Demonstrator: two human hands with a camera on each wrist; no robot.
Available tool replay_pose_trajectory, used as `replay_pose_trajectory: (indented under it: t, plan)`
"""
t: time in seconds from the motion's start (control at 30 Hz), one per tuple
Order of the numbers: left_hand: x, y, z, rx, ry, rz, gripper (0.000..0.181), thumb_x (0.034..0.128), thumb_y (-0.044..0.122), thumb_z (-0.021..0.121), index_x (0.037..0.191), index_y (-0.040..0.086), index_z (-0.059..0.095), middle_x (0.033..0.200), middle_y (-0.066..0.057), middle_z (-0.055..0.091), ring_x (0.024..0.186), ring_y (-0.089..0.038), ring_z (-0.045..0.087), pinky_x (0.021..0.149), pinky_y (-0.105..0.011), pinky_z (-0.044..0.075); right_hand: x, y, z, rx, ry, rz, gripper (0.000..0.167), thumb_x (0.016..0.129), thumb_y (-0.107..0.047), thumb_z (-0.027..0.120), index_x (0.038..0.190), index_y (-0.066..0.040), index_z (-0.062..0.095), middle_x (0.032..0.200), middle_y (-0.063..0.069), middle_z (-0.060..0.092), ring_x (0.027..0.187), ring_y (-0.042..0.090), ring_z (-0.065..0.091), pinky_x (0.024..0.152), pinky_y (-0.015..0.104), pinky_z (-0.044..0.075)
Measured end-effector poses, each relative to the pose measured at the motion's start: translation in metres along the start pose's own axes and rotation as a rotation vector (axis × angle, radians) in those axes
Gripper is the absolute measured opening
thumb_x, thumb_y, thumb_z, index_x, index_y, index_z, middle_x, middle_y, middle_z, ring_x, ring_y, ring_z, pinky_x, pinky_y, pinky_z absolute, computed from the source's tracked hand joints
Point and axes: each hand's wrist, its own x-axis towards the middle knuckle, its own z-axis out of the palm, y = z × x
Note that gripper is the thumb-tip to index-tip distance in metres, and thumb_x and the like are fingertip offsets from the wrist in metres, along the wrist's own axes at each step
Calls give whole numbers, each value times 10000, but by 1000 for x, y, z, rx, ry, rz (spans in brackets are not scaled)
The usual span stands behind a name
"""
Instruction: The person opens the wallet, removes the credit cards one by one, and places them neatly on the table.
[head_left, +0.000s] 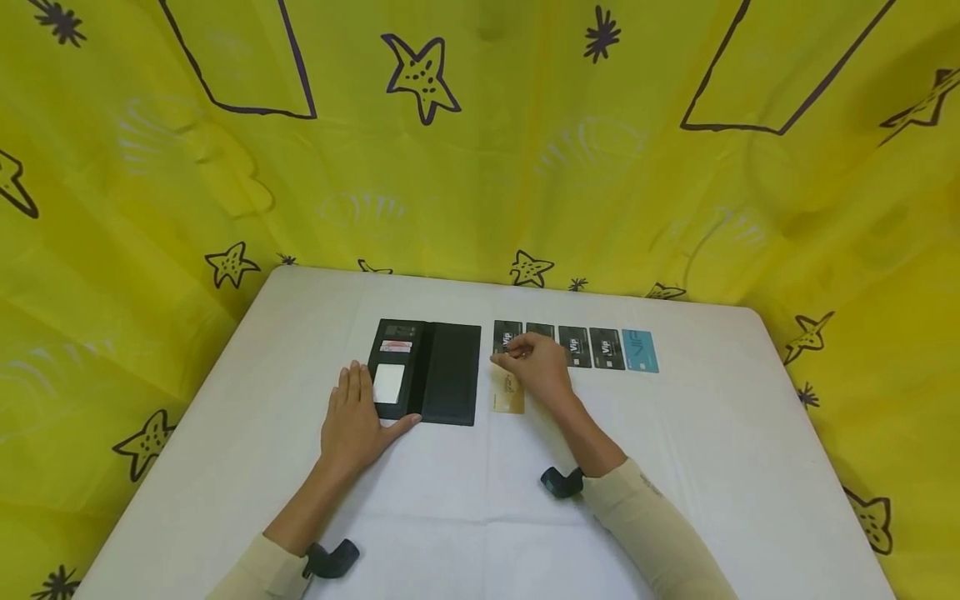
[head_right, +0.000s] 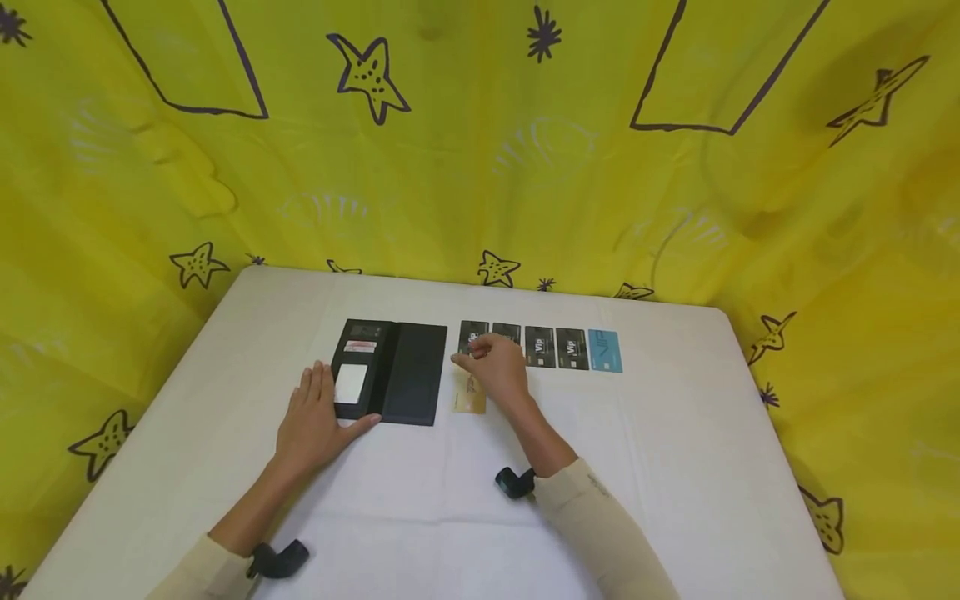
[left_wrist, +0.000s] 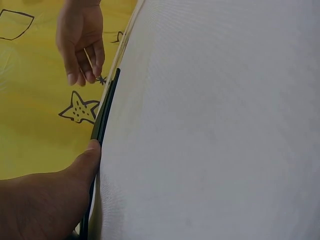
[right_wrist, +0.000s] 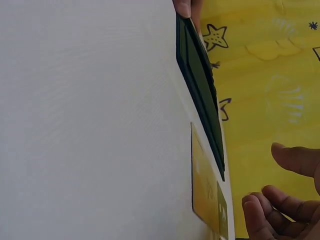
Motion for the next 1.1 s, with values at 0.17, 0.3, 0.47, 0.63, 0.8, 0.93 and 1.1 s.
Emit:
replay_pose_trajectory:
  t: [0.17, 0.3, 0.47, 0.63, 0.8, 0.93, 1.1]
  plan:
    - [1, 1, -1, -7, 0, 1, 1267, 861, 659, 757, 1586, -182, 146, 1686, -335, 109, 1570, -493, 86, 1256, -584, 135, 3, -14, 9, 60, -31, -36, 281, 871, -231, 890, 1004, -15, 769, 904, 73, 728, 845, 231, 677, 690, 317, 542]
    - [1, 2, -3, -11, 6, 3, 1267, 860, 654, 763, 1583, -187, 149, 1682, -342, 116, 1568, -497, 93, 1252, -592, 149, 8, -24, 21, 109, -36, -79, 253, 888, -214, 874, 1010, -15, 775, 905, 75, 729, 862, 241, 682, 717, 336, 553]
    - [1, 2, -3, -9, 5, 3, 1270, 859, 659, 762, 1583, -186, 151, 1681, -345, 120, 1568, -496, 97, 1252, -592, 153, 14, -36, 37, 116, -59, -94, 226, 907, -206, 857, 1014, -29, 766, 911, 59, 728, 855, 220, 688, 711, 329, 567]
    - [1, 3, -4, -9, 4, 1, 1264, 861, 655, 764, 1579, -192, 158, 1677, -352, 128, 1566, -500, 105, 1251, -596, 158, 17, -48, 52, 114, -121, -109, 209, 916, -175, 848, 1025, -19, 762, 903, 57, 733, 829, 204, 695, 709, 316, 574]
    - [0, 3, -4, -12, 5, 5, 1259, 863, 652, 765, 1575, -197, 166, 1674, -356, 135, 1564, -503, 108, 1249, -599, 164, 21, -58, 69, 77, -167, -141, 178, 913, -158, 847, 1018, -32, 775, 881, 37, 735, 812, 180, 688, 707, 303, 560]
    - [0, 3, -4, -10, 18, 8, 1253, 859, 646, 773, 1569, -202, 184, 1668, -361, 154, 1560, -507, 127, 1244, -605, 180, 24, -65, 83, 37, -206, -165, 157, 923, -142, 836, 1028, -37, 787, 874, 24, 725, 812, 163, 673, 710, 282, 550]
    - [0, 3, -3, -2, 17, 11, 1253, 858, 649, 774, 1567, -203, 191, 1666, -361, 161, 1559, -506, 133, 1243, -606, 182, 25, -73, 98, -25, -246, -162, 180, 934, -145, 827, 1078, -39, 798, 906, 29, 726, 827, 154, 658, 708, 265, 540]
